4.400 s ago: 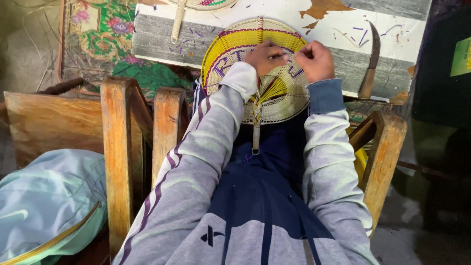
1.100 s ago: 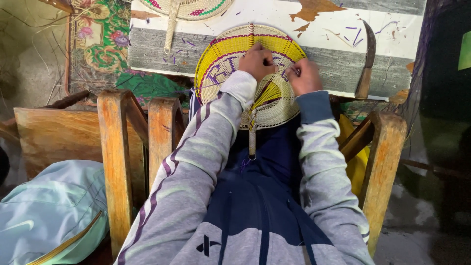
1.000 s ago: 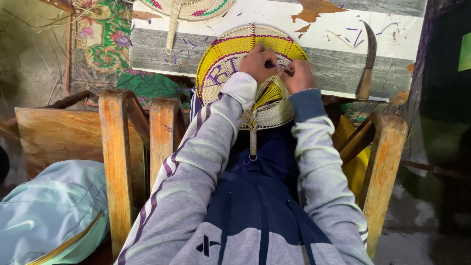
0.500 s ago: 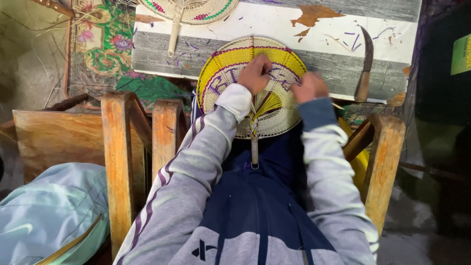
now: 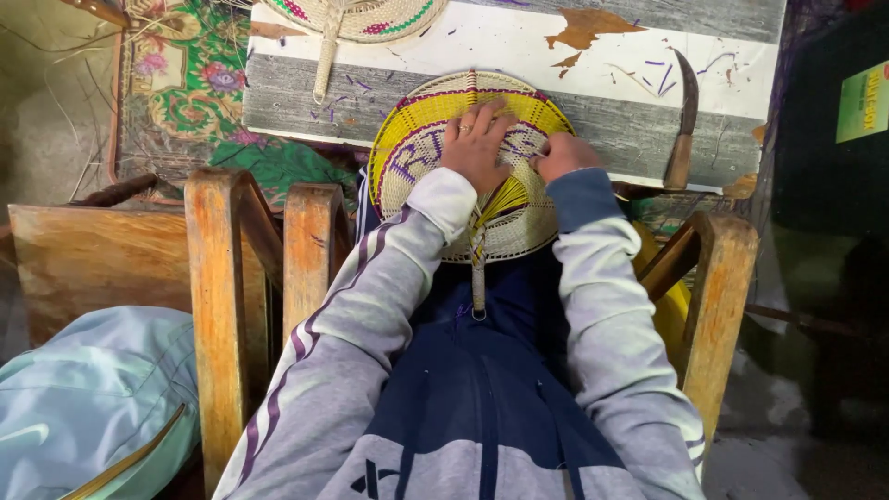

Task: A person is weaving a decorative straw fan by threading colored fibers through a circular frame.

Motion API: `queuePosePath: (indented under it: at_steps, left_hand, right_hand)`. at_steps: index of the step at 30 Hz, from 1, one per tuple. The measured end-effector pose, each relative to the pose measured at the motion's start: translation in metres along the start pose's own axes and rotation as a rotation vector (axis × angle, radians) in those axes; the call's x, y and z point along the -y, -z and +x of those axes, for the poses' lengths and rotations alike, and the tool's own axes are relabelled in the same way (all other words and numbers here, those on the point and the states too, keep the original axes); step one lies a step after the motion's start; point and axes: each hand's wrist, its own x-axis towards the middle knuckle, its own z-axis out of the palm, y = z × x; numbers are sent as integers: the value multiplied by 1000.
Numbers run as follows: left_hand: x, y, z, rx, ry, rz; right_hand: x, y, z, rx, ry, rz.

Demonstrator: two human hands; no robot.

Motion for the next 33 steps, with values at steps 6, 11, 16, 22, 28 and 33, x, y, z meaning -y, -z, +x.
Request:
queuePosePath:
  at_steps: [6, 11, 16, 22, 28, 33]
  left_hand:
    - [22, -9, 8, 92, -12, -114]
    - [25, -10, 9, 117, 0, -110]
    - [28, -18, 14, 106, 14, -136]
    - [29, -24, 17, 96, 17, -117]
    - [30, -25, 18, 104, 22, -136]
    - [29, -21, 16, 120, 25, -183]
  right_hand:
    - [-38, 19, -35, 61, -81, -69]
    - [-73, 57, -72, 6, -327, -297]
    - [-24, 56, -67, -63, -423, -338]
    - [16, -7, -46, -7, 38, -325]
    - [-2, -31, -26, -116, 81, -104]
    - [-44, 0, -42, -17, -38, -18]
